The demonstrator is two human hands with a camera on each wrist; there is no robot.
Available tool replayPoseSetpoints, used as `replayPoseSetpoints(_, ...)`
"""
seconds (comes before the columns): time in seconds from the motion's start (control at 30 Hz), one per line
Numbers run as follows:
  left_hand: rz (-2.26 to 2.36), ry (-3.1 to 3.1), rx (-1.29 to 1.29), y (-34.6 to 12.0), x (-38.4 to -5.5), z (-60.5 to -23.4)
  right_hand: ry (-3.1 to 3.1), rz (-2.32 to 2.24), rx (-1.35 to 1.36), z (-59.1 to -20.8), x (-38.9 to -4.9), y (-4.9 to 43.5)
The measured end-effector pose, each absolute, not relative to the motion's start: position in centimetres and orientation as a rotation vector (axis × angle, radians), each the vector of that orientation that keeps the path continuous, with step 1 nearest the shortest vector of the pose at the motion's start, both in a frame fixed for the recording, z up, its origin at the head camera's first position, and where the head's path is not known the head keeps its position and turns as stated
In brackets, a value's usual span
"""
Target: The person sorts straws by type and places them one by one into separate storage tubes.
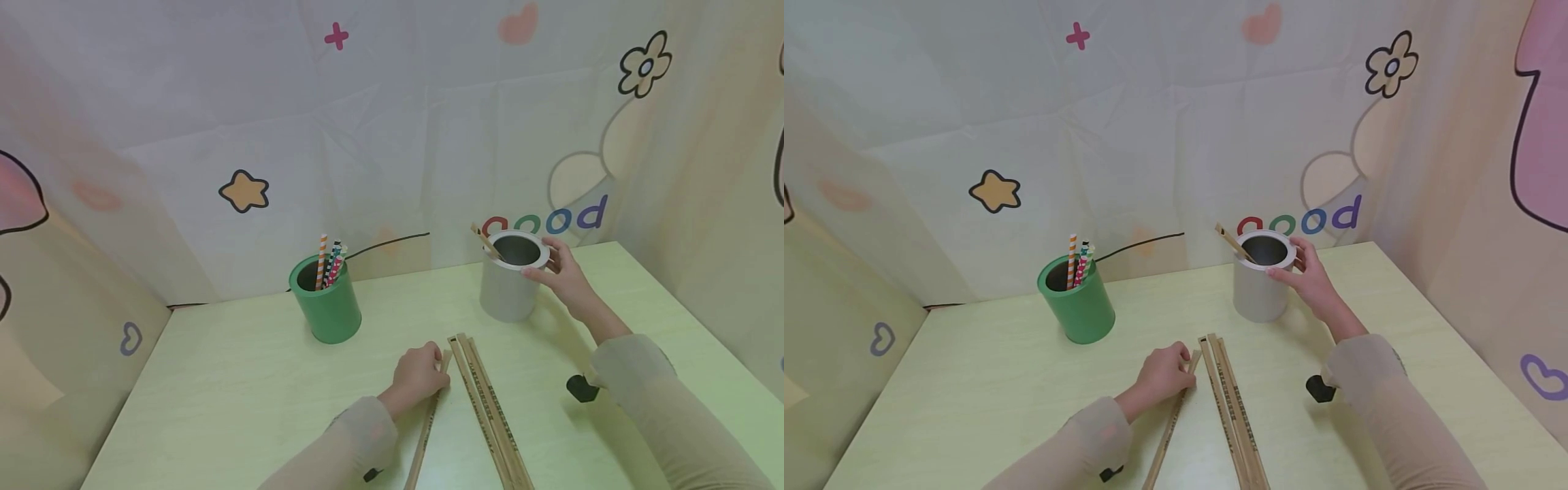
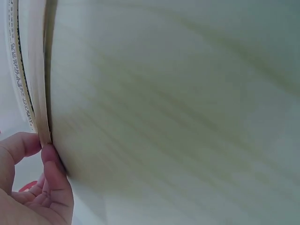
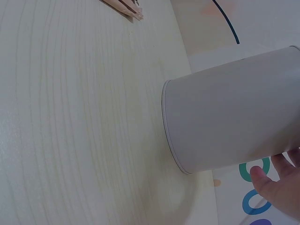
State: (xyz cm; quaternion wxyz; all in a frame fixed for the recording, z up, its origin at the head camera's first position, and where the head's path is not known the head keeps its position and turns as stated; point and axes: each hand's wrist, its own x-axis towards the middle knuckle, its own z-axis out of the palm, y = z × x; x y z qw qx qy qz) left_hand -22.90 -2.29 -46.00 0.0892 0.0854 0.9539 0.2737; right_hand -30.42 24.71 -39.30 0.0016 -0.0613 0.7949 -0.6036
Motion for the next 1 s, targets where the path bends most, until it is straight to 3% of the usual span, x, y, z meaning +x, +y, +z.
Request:
replayPoseSetpoints(0.67,1.057,2.753,0.273,-3.3,-23.9,-45.7,2.481,-1.879,-0.192,-39.7,-31.0,25.1)
replayPoseSetpoints(1.0,1.297,2.605,0.268,-3.2,-24.7,-42.3,2.486,-1.876,-0.202,-39.6,-30.8,24.9)
